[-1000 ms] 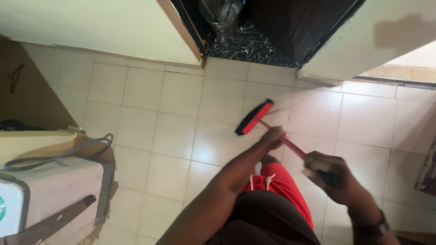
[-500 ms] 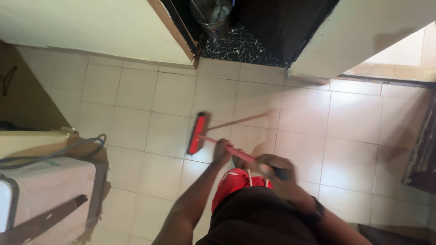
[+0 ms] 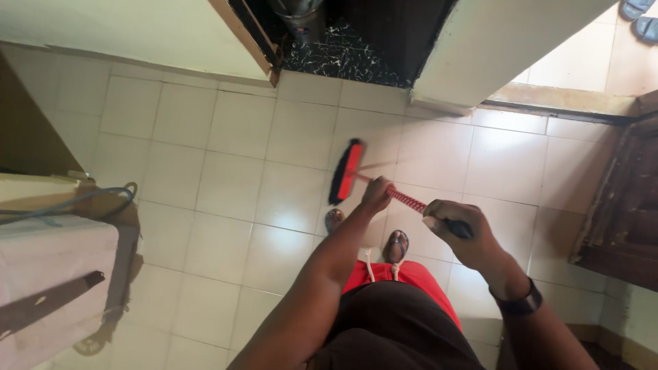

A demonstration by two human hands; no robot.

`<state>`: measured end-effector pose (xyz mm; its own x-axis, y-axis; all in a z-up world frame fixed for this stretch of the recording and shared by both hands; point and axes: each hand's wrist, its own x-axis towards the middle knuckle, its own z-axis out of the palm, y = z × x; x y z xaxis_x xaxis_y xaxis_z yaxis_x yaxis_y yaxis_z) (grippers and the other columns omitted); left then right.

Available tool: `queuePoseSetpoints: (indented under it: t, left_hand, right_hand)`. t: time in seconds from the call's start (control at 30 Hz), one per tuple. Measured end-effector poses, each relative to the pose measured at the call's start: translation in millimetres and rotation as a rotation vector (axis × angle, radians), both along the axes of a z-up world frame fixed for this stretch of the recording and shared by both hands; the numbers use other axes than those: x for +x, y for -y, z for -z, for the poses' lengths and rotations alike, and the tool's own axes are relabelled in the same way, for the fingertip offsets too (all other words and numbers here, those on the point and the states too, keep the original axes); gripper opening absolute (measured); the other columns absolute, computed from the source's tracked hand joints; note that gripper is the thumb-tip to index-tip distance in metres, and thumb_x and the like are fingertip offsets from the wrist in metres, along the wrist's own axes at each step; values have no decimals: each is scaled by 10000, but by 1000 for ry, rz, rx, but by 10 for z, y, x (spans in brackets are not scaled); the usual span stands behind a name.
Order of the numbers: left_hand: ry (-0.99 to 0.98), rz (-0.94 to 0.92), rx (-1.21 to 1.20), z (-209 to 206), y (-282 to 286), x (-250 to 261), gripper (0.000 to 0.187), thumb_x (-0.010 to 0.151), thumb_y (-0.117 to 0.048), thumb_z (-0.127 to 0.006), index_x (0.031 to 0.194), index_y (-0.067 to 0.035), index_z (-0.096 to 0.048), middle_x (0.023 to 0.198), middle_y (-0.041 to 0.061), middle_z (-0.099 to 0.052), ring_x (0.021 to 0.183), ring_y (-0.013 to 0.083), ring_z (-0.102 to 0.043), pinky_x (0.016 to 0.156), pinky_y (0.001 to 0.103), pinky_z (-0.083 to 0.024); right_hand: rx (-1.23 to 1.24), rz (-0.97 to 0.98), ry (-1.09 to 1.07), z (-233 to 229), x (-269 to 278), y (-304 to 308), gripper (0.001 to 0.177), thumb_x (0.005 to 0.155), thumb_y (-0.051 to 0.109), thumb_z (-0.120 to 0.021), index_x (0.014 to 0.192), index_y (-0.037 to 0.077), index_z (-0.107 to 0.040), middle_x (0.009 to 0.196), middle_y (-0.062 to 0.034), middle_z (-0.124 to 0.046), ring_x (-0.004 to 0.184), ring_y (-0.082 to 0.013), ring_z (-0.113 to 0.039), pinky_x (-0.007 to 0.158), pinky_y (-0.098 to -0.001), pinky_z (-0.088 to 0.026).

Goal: The person sweeps the tiled floor using a squeegee, pushing dirt and debris toward a doorway and through several rooms.

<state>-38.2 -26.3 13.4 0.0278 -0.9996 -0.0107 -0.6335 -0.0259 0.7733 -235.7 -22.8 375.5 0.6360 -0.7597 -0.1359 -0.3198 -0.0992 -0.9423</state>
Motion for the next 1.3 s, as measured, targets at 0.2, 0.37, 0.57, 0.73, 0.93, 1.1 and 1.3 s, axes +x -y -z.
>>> queuePoseSetpoints:
  t: [0.2,0.37,0.57,0.73,0.93,1.1,1.3]
  left_hand:
    - [-83,-14,-86,-652,-30,-614,187,866,-183,-675,759,-29,-670,861,173,-678,917,375,-663,843,463,-529]
    - [-86,-168,-338,-874,-864,-452,161,640,-187,-721,696,-75,-619,752,140,-625,826,373,-639,797,472,-512]
    - [-16,-424,-37,-341,-1858,191,171,720,-204,-706,692,-48,-641,735,161,-630,770,374,-639,710,467,-498]
    - [6,11,-16,49,-1903,60,272,815,-305,-625,637,-102,-655,672,168,-628,697,416,-624,657,502,-490]
    - [-211,102,53,114,-1040,-948,233,759,-262,-689,804,-36,-723,783,191,-701,775,369,-702,700,446,-540]
    - [-269,-30,96,-552,-768,-1378,228,915,-223,-658,808,-26,-693,824,188,-695,822,362,-693,763,447,-543]
    - [-122,-87,-99,-1117,-1458,-1306,241,888,-214,-673,730,-37,-629,761,173,-651,805,383,-644,775,475,-507]
  right_hand:
    - [-250,-318,495,-541,-459,34,224,960,141,-727,840,67,-553,795,-31,-599,739,-187,-617,767,-383,-553]
    - [-188,-413,712,-397,-619,-309,292,972,269,-750,833,89,-567,747,-1,-593,718,-144,-641,784,-412,-626]
    - [223,-219,397,405,-289,-671,203,1024,160,-632,960,-32,-654,941,-105,-704,828,-177,-641,734,-319,-551]
    - [327,-227,149,820,-444,-719,177,969,121,-674,1049,-32,-714,934,-101,-674,803,-126,-599,720,-284,-520]
    - [92,-131,-86,105,-989,-297,165,930,143,-726,922,-21,-741,662,-70,-592,607,-131,-482,552,-320,-435]
    - [-245,-154,123,-537,-1016,-378,244,932,169,-689,768,4,-615,762,-45,-672,622,-134,-609,546,-297,-491]
    - [-185,-288,833,-760,-973,-945,318,961,199,-712,724,98,-526,684,19,-600,604,-113,-624,627,-360,-612]
